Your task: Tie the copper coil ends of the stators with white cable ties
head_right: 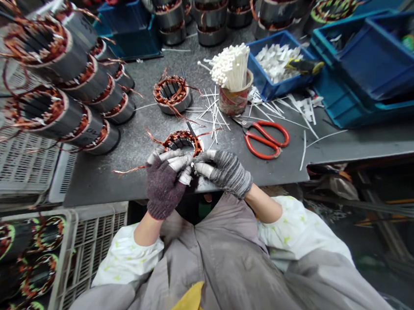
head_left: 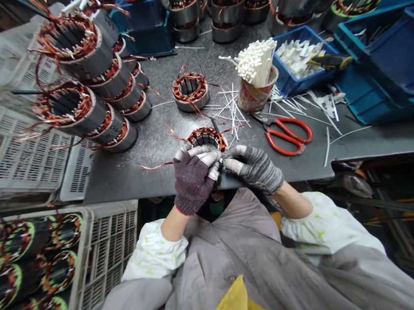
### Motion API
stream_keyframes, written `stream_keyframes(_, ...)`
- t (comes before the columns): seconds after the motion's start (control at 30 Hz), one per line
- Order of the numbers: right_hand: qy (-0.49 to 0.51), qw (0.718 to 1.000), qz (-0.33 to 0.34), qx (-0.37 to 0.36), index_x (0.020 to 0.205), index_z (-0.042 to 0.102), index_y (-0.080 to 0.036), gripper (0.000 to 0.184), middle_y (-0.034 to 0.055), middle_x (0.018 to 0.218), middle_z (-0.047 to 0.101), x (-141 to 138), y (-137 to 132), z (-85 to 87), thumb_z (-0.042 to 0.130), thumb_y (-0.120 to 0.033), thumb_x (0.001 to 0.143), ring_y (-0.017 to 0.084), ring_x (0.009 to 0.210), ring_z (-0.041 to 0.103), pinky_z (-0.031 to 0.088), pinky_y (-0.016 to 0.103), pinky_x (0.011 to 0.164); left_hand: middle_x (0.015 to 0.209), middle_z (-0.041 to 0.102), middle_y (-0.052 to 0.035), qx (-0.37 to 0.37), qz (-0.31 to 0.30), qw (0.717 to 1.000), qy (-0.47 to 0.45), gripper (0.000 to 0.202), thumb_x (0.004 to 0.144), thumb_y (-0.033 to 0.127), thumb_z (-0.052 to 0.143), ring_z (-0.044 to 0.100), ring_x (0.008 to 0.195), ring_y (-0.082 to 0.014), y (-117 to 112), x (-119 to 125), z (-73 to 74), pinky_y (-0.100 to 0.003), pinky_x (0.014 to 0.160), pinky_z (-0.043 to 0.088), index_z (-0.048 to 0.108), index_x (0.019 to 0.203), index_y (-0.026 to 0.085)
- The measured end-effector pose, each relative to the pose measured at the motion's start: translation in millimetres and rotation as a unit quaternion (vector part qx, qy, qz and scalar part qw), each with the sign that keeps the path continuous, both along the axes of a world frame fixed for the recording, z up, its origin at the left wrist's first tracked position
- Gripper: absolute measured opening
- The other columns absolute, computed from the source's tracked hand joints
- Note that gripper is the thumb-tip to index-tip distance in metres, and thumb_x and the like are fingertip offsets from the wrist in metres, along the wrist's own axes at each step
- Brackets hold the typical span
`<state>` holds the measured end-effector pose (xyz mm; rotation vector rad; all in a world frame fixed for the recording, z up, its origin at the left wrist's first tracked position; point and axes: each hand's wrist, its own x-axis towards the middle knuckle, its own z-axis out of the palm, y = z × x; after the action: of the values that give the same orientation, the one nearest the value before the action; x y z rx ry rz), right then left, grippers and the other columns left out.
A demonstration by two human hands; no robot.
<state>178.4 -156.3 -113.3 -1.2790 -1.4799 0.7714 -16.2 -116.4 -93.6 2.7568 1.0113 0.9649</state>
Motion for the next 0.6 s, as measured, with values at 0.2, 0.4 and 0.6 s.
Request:
stream_keyframes(0.2,-0.028,1.0,-0.006,0.002,0.091,0.076,-0.022,0.015,0.0031,0.084,0.078,0.6,-1.1,1.2,0.067,-0.033,0.087,0.019,0.074,0.071,0.057,0.031,0.071,0.112,0.079,-0.0043,0.001,0.0,1.0,-0.006,0.026,0.099,0.03,0.055,0.066,0.122,-0.0236,-1.7,-1.3,0.0,-0.05,0.117,0.035,0.069,0.12,0.025)
stream_keyframes(0.4,-0.064,0.998,0.025,-0.004,0.094,0.077,-0.022,0.016,0.0033,0.084,0.078,4.7,2.0,4.1,0.065,-0.032,0.089,0.018,0.074,0.069,0.055,0.03,0.07,0.116,0.078,-0.0036,0.008,-0.014,1.0,0.004,0.031,0.098,0.031,0.056,0.064,0.125,-0.0243,-2.7,-2.3,0.2,-0.051,0.118,0.032,0.068,0.126,0.028)
stream_keyframes(0.6,-0.2,0.979,0.04,0.026,0.103,0.077,-0.021,0.028,0.0069,0.091,0.075,8.3,2.3,3.8,0.058,-0.04,0.097,0.019,0.081,0.067,0.051,0.032,0.076,0.118,0.077,-0.003,-0.023,-0.009,1.0,0.019,0.03,0.098,0.035,0.056,0.063,0.125,-0.0248,-2.6,-4.0,-1.5,-0.05,0.115,0.033,0.07,0.123,0.029)
